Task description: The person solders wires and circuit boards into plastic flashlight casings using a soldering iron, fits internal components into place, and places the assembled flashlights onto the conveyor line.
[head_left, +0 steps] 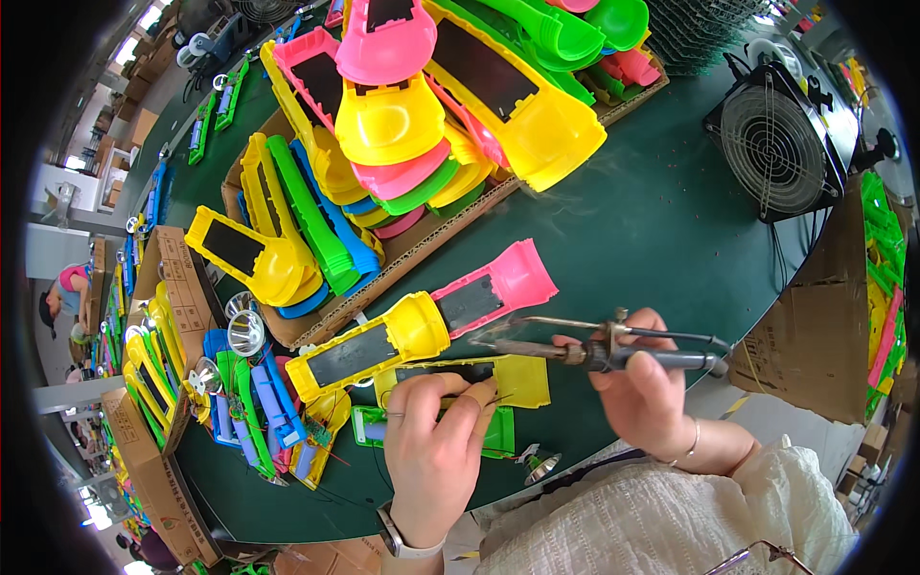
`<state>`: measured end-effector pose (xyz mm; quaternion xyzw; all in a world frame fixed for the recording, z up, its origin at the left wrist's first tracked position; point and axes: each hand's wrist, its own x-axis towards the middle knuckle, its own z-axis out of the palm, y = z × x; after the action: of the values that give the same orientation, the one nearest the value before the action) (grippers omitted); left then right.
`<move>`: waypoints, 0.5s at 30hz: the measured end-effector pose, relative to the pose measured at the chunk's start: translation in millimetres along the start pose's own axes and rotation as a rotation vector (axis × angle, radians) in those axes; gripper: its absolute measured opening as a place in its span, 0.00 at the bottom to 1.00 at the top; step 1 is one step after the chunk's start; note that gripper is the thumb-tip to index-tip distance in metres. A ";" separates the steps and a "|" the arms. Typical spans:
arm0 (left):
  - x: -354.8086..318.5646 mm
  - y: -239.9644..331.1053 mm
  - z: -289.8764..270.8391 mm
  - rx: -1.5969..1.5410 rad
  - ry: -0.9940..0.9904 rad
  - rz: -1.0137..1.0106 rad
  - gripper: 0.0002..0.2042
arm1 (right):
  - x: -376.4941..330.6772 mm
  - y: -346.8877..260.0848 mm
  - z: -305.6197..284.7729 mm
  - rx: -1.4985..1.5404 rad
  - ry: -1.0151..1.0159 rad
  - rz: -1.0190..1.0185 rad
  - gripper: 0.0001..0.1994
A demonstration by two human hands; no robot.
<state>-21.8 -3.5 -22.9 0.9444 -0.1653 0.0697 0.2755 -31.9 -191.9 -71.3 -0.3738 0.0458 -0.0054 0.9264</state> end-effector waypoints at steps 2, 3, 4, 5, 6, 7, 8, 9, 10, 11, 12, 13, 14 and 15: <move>2.5 3.4 -5.7 0.154 0.016 0.018 0.07 | 2.7 -10.8 -6.3 -0.067 0.032 -0.012 0.16; -0.2 2.4 -9.1 0.094 0.017 -0.005 0.07 | 2.2 -17.6 -10.6 -0.097 0.042 -0.003 0.16; -2.8 1.2 -11.2 0.035 0.018 -0.028 0.08 | 2.4 -22.0 -14.0 -0.137 0.047 -0.009 0.18; -4.9 0.0 -11.5 0.035 0.017 -0.032 0.08 | 2.2 -25.4 -17.6 -0.136 0.047 -0.006 0.18; -7.2 -1.4 -11.4 -0.058 0.058 -0.056 0.08 | 1.6 -28.2 -20.7 -0.159 0.054 -0.007 0.18; -9.3 -3.3 -10.9 -0.152 0.099 -0.080 0.09 | 1.1 -29.9 -23.1 -0.182 0.061 -0.009 0.18; -11.7 -8.1 -9.3 -0.177 0.104 -0.038 0.13 | 0.9 -30.0 -24.5 -0.177 0.059 -0.006 0.18; -11.5 -9.2 -8.3 -0.176 0.102 -0.039 0.13 | 0.3 -30.3 -25.1 -0.175 0.061 -0.004 0.18; -10.7 -9.9 -7.5 -0.154 0.115 0.000 0.12 | -0.2 -30.7 -25.2 -0.181 0.050 0.004 0.18; -10.4 -10.2 -7.4 -0.131 0.127 0.039 0.12 | -0.9 -30.8 -25.5 -0.186 0.039 0.012 0.18; -10.6 -10.1 -7.5 -0.131 0.124 0.039 0.12 | -1.2 -31.1 -26.9 -0.185 0.042 0.013 0.18; -11.2 -9.9 -8.3 -0.078 0.108 0.023 0.12 | -1.4 -31.3 -28.3 -0.184 0.005 0.026 0.19; -11.5 -9.6 -9.3 -0.025 0.092 0.006 0.12 | -1.9 -31.5 -29.3 -0.183 -0.032 0.038 0.19; -10.7 -8.8 -10.3 -0.026 0.091 0.007 0.12 | -2.6 -32.3 -29.6 -0.184 -0.030 0.038 0.19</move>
<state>-29.1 12.0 -21.0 0.9360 -0.1567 0.1113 0.2947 -36.3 -235.6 -69.9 -0.4563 0.0391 0.0220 0.8887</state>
